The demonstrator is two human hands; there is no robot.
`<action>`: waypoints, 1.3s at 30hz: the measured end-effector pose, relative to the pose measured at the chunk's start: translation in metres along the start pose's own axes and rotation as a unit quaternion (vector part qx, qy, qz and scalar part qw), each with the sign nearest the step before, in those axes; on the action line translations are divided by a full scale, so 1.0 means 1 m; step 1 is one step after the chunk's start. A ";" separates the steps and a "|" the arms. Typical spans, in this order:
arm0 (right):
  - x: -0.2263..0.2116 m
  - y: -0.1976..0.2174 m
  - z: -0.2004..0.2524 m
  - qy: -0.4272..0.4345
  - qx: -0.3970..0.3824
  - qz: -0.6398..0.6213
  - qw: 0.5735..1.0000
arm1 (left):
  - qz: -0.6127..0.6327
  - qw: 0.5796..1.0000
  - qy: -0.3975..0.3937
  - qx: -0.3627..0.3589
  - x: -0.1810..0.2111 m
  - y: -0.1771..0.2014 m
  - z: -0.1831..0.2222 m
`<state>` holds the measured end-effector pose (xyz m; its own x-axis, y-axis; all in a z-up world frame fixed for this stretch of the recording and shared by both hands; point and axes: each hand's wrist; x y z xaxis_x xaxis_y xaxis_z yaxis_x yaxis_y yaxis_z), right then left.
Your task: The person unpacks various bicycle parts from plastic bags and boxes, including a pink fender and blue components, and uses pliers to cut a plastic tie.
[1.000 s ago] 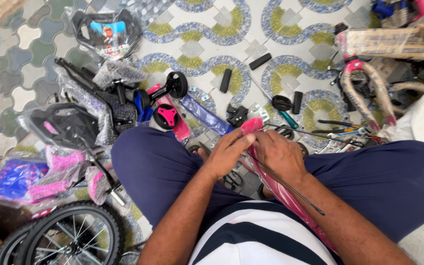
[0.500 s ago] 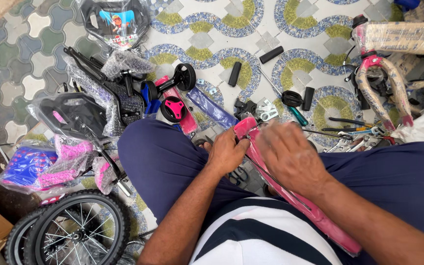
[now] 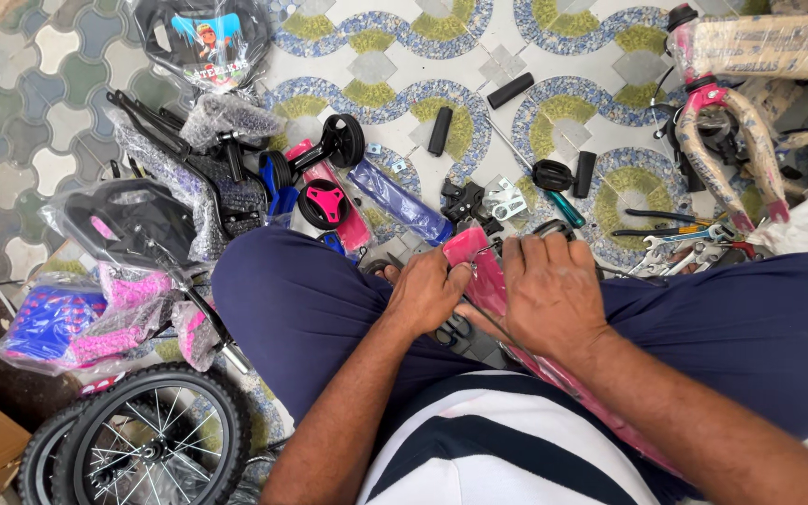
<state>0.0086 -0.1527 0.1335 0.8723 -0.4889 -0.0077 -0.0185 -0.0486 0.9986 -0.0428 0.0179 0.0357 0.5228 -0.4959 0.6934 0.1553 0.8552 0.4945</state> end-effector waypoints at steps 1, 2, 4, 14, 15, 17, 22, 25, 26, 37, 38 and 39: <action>-0.002 -0.001 0.001 -0.003 0.020 0.002 1.000 | -0.002 1.000 0.005 0.007 0.000 0.000 0.000; -0.002 -0.002 0.002 -0.002 0.033 -0.006 0.999 | -0.004 1.000 0.009 0.015 0.001 0.000 -0.001; -0.002 -0.002 0.002 -0.002 0.060 -0.021 0.998 | 0.010 1.000 0.009 0.025 0.002 0.001 0.001; 0.002 -0.003 -0.001 0.028 0.041 -0.069 0.996 | 0.020 0.998 0.021 0.054 0.004 -0.003 0.002; 0.003 -0.006 0.004 0.055 0.085 -0.082 0.991 | 0.011 0.998 0.027 0.057 0.003 -0.004 0.001; 0.005 -0.016 0.019 0.073 0.106 -0.129 0.983 | 0.002 0.998 0.035 0.058 0.003 -0.004 -0.001; 0.002 -0.055 0.027 -0.070 0.046 -0.289 0.954 | 0.020 0.998 0.030 0.052 0.007 -0.004 -0.001; 0.001 -0.071 0.016 -0.069 0.009 -0.253 0.965 | 0.006 0.998 0.049 0.045 0.009 -0.003 0.004; -0.001 -0.073 0.015 -0.067 0.001 -0.240 0.968 | -0.008 0.997 0.060 0.052 0.010 -0.004 0.004; -0.001 -0.080 0.010 -0.030 0.072 -0.234 0.969 | -0.003 0.998 0.058 0.028 0.008 -0.001 -0.002; 0.000 -0.080 0.011 -0.022 0.050 -0.222 0.974 | -0.002 0.998 0.065 0.025 0.010 0.000 -0.001; 0.002 -0.081 0.012 -0.014 0.028 -0.210 0.977 | -0.002 0.997 0.071 0.022 0.011 0.002 -0.001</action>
<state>0.0063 -0.1602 0.0525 0.7946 -0.4401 -0.4182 0.3104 -0.2975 0.9029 -0.0362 0.0141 0.0440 0.6362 -0.4696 0.6122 0.1217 0.8446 0.5214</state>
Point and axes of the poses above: each hand's wrist, its own z-axis away from the middle knuckle, its own y-axis out of the back of the hand, x = y × z, and after that the axes turned 12 degrees about y, right-handed
